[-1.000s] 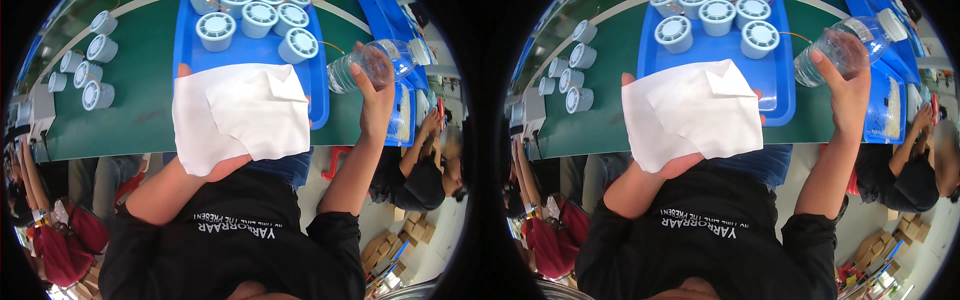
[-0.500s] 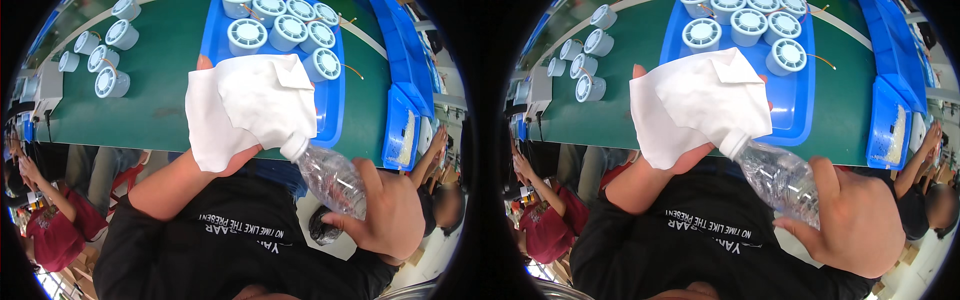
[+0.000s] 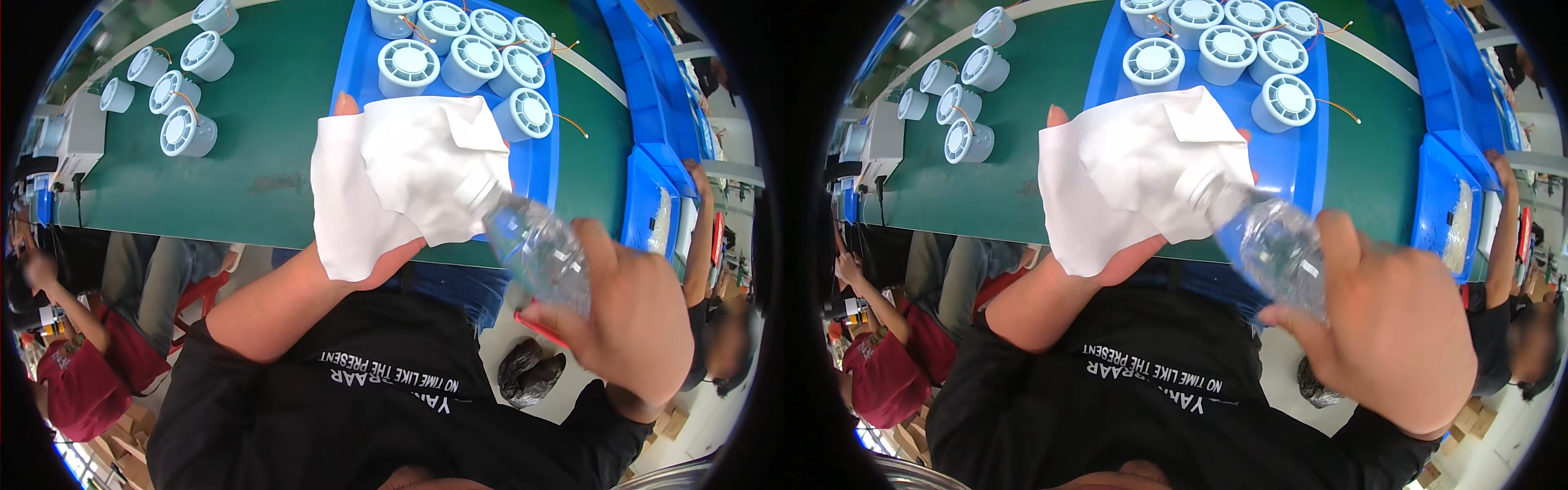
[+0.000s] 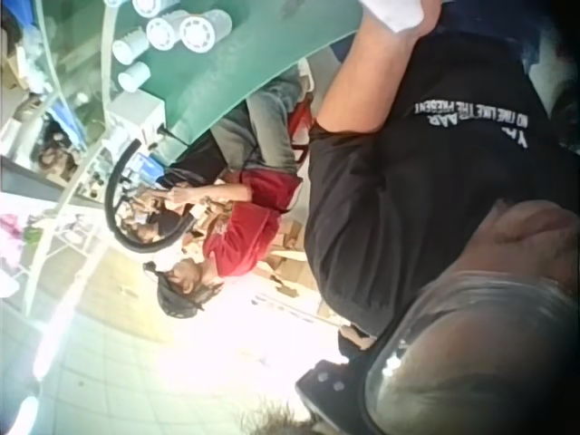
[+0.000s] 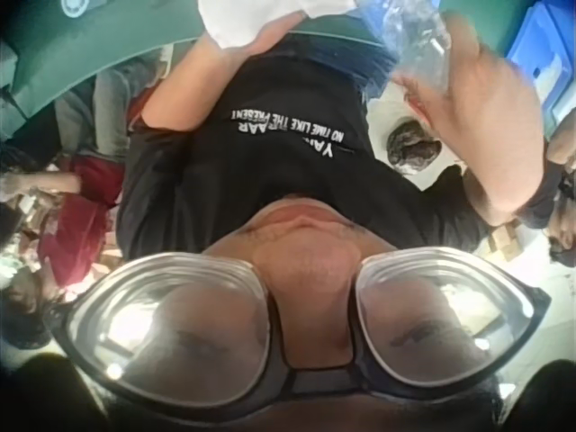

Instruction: Clean the outer plastic casing of cylindrical electronic components using a damp cloth at an assembly line.

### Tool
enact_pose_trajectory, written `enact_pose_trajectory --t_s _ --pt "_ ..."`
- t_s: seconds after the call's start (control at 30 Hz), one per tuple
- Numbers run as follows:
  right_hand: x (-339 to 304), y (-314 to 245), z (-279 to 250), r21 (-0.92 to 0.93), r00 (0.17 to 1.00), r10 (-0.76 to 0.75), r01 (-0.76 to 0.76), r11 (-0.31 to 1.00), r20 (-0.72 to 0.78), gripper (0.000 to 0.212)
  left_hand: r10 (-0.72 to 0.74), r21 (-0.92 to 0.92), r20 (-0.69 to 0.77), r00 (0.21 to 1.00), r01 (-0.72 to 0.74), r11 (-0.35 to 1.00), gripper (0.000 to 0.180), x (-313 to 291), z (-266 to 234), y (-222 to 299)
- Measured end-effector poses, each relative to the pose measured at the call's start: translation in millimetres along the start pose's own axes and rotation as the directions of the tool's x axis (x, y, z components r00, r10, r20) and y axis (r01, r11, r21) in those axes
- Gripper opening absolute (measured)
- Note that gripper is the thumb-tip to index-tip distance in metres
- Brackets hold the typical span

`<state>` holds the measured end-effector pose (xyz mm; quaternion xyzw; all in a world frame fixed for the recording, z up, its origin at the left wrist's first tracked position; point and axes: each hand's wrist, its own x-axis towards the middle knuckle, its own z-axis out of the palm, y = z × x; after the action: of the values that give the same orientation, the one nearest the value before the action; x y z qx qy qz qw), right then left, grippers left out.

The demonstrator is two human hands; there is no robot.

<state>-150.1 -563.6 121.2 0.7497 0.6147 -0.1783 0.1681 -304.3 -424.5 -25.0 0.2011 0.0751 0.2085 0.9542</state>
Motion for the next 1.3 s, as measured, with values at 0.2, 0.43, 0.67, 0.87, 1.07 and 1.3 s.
enact_pose_trajectory --t_s 0.2,0.43,0.67,0.87,1.07,1.3 --pt "-6 8 2 -0.012 0.998 0.06 -0.06 0.998 0.012 0.074 -0.022 -0.094 -0.077 0.997 0.015 0.995 0.092 -1 4 8" --pt "-6 -7 -3 0.095 0.994 -0.094 0.088 0.992 0.06 0.074 -0.077 -0.158 -0.207 0.975 0.045 0.986 0.086 2 5 2" --pt "-1 -9 -7 0.096 0.995 -0.096 0.095 0.991 0.005 0.073 -0.031 -0.102 -0.238 0.971 0.007 0.995 0.082 3 7 1" --pt "1 -10 -6 0.128 0.984 -0.172 0.164 0.978 0.055 0.075 0.0 -0.079 -0.249 0.969 -0.021 0.997 0.082 4 8 0" --pt "2 1 -1 0.062 0.994 -0.077 0.082 0.995 -0.075 0.076 -0.066 0.076 -0.063 0.996 0.07 0.995 0.105 5 9 7" --pt "-8 11 4 0.035 0.994 0.113 -0.113 0.993 0.001 0.08 -0.022 -0.144 -0.155 0.988 0.0 0.99 0.088 3 5 10"
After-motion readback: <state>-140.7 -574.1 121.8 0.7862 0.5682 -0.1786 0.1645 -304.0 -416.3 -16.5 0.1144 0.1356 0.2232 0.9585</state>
